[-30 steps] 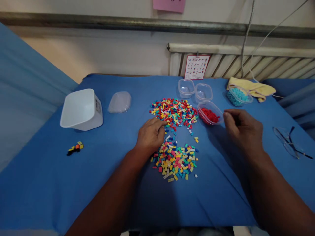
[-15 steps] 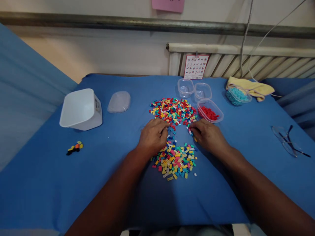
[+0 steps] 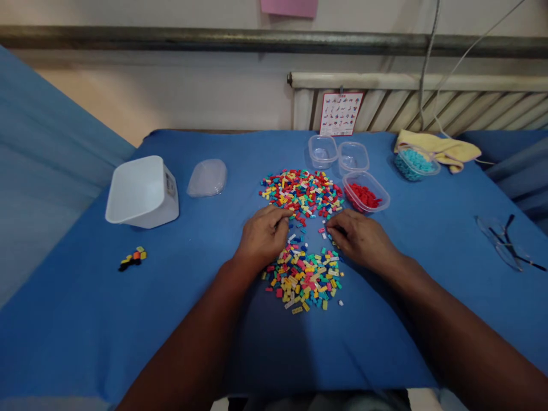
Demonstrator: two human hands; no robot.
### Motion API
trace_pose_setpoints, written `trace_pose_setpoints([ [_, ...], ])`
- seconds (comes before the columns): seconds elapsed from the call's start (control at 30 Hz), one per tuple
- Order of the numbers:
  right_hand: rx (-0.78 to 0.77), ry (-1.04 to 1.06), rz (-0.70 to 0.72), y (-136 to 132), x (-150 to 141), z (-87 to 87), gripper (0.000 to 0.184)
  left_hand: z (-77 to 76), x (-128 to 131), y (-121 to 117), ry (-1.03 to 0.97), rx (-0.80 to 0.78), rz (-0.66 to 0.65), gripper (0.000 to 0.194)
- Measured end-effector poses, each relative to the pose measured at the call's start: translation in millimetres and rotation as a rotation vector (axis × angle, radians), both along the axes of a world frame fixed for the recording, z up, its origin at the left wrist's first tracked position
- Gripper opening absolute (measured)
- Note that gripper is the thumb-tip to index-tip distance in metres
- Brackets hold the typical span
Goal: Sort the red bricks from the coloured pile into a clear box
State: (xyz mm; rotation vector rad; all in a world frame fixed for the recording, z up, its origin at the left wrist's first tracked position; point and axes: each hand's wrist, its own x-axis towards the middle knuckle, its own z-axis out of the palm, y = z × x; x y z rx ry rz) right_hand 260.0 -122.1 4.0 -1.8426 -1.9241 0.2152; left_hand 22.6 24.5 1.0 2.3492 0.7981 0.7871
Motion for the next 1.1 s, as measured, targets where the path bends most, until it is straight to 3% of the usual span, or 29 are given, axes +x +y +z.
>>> trace_pose_setpoints([
  [0.13,0.107,0.047,-0.052,-9.6,3.9,12.4,0.022,-0.9,-3.3,9.6,-0.117,-0.101,0.142,0.027],
  [0.3,0.217,0.027,-0.421,-21.2,37.4,27.9,0.034,0.1,-8.5,21.5,-0.169,-0.139,0.278,0.029],
  [0.47,0.216,0.037,-0.532,-24.0,53.3,24.9,0.035,5.9,-7.1,25.9,-0.262,-0.315,0.389,0.029],
  [0.57,0.244,0.049,-0.432,-23.2,38.7,19.6,0.03,6.0,-5.0,25.1,-0.298,-0.351,0.407,0.036],
  [0.67,0.21,0.104,-0.2,-17.1,16.2,13.7,0.025,3.6,-3.3,27.6,-0.283,-0.37,0.426,0.037],
  [0.8,0.131,0.134,0.021,4.6,-7.1,9.3,0.023,5.0,0.3,44.8,-0.103,-0.419,0.424,0.036],
  [0.93,0.025,0.067,0.08,32.8,-19.3,10.3,0.027,10.1,2.0,59.4,-0.09,-0.593,0.45,0.032],
  [1.1,-0.109,0.005,0.072,47.2,-28.5,6.5,0.031,6.5,-2.8,53.2,-0.198,-0.396,0.38,0.037],
])
